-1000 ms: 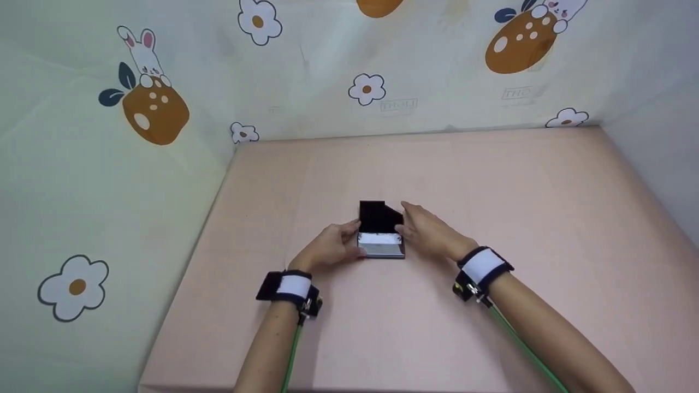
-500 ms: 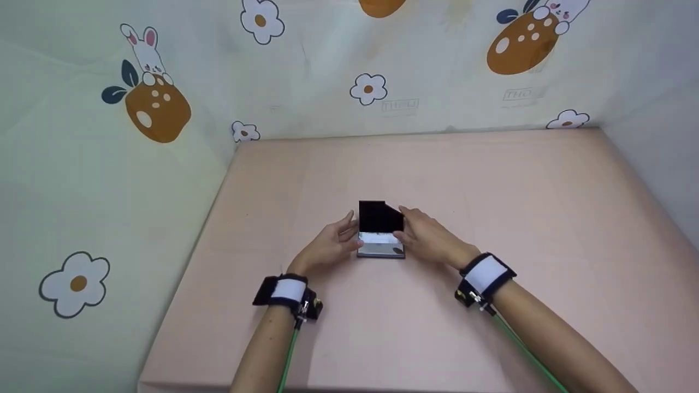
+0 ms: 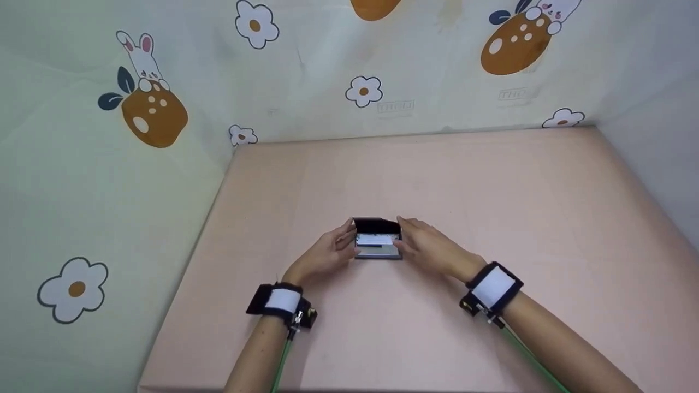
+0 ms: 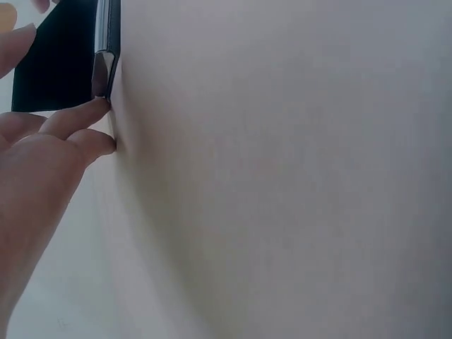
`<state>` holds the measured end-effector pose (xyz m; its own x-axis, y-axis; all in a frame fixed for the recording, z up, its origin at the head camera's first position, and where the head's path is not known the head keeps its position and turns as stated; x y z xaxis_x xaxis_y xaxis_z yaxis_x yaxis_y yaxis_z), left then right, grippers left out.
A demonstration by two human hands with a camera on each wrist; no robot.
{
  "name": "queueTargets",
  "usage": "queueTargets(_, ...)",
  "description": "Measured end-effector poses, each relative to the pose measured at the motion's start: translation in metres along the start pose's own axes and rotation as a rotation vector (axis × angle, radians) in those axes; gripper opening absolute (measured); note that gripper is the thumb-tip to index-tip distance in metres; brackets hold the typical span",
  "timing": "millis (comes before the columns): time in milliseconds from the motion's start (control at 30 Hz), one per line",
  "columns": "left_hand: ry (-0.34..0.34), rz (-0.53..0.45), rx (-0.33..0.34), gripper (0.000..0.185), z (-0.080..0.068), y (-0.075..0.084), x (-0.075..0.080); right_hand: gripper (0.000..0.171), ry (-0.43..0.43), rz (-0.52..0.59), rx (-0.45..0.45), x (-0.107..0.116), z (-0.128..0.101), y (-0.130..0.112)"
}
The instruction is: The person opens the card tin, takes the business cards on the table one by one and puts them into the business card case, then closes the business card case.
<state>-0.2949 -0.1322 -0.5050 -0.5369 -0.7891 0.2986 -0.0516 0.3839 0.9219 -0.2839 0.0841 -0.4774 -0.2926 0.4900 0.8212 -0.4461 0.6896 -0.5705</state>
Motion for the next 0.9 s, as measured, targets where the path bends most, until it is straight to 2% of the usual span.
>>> queueTargets(167, -0.024, 0.028, 0.031, 0.075, -0.009, -0.001, -0.002, 0.064, -0.012, 0.006, 0.034, -0.005, -0.008, -0.008)
queueTargets(367, -0.061, 0.034, 0.029, 0.076, -0.016, 0.0, -0.006, 0.061, -0.04, -0.021, 0.096, -0.01, -0.016, -0.015)
queueTargets(467, -0.056, 0.072, 0.055, 0.076, -0.02, -0.001, -0.011, 0.061, -0.072, -0.02, 0.1, -0.014, -0.019, -0.016)
queueTargets(633, 0.001, 0.275, 0.099, 0.073, -0.025, 0.0, -0.021, 0.059, -0.097, -0.032, 0.102, -0.019, -0.023, -0.018)
queueTargets(800, 0.003, 0.481, 0.1, 0.073, -0.026, 0.01, -0.038, 0.059, -0.108, -0.032, 0.076, -0.023, -0.028, -0.02)
queueTargets(900, 0.006, 0.548, 0.135, 0.073, -0.029, 0.015, -0.044, 0.059, -0.113, -0.034, 0.062, -0.024, -0.03, -0.021)
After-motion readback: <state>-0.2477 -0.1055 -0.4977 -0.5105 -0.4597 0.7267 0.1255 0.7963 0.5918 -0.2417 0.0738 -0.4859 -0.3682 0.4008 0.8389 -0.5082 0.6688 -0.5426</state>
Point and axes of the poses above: each hand's wrist, its own z-axis towards the middle knuckle, its own x-axis out of the back of the hand, y = z × x, the point moved 5 cm from there along z, towards the middle knuckle, and after that the axes turned 4 degrees about x, right-handed, at the moved point
